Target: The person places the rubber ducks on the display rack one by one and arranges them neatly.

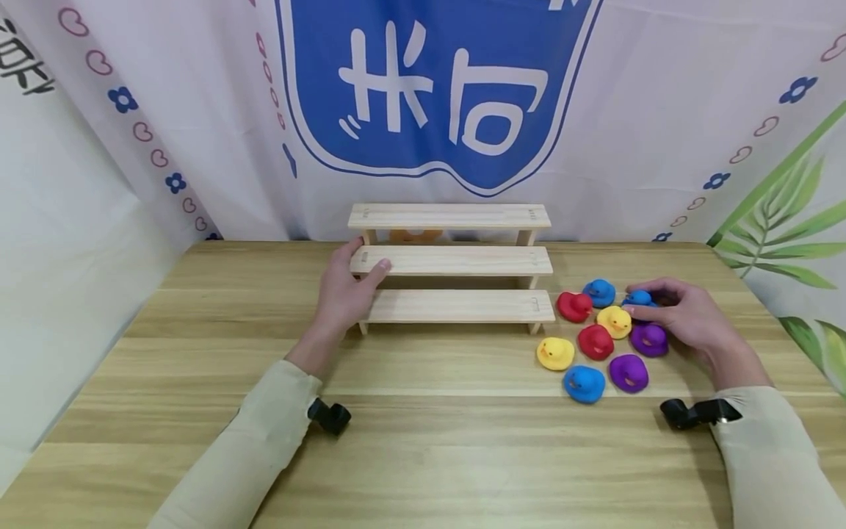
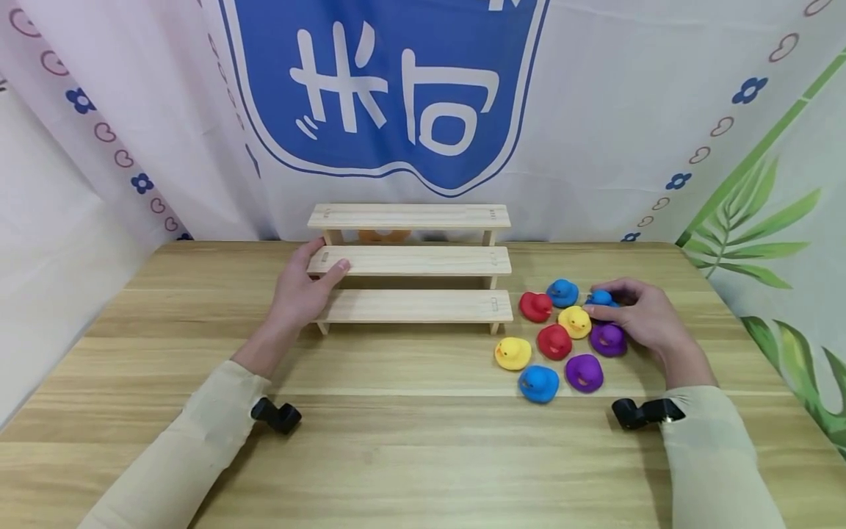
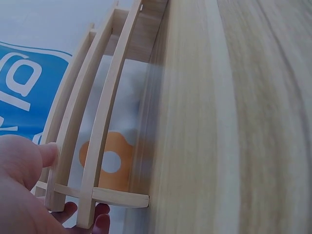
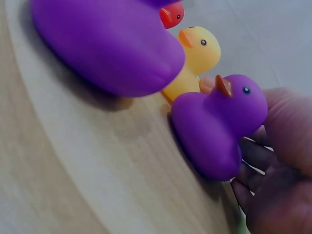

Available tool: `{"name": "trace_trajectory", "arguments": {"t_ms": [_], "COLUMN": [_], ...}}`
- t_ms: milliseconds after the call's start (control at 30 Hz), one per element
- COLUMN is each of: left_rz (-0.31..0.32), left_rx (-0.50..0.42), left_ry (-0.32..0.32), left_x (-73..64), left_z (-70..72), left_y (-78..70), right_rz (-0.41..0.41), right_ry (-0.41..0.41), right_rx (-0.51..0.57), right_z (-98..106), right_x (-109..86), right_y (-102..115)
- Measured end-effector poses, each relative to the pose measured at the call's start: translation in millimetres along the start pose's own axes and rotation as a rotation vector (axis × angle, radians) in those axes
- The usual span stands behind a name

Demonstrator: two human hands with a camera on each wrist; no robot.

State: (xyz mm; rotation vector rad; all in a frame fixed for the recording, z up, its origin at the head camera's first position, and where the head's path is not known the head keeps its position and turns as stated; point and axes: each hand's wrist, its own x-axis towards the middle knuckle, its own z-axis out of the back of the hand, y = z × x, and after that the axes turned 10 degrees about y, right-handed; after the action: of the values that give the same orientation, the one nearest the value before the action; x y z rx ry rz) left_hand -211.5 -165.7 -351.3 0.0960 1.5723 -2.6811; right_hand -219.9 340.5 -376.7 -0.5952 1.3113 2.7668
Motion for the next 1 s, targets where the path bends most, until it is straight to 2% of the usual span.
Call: {"name": "trace_trajectory", "arguments": {"t_ms": [267, 567, 1000], "left_rz": [-0.007, -0.010, -0.012], "left_rx": [-0.001, 0.005, 0.004], "left_ry": [-0.005, 0.006, 0.005], "left_x": [-0.4, -0.9, -0.4], "left_z": [0.3, -0.4, 0.0], "left_y": [-0.4, -0.8, -0.5], "right_rz": [0.005, 0.029, 0.073], "right_ry": [-0.046, -0.071, -0.155], "right_rx": [0.005, -0.082, -0.113], "right_z": [-3.2, -0.2, 0.2], "right_x": [2.1, -1.4, -5.6], "right_y": [0.3, 0.9, 10.0]}}
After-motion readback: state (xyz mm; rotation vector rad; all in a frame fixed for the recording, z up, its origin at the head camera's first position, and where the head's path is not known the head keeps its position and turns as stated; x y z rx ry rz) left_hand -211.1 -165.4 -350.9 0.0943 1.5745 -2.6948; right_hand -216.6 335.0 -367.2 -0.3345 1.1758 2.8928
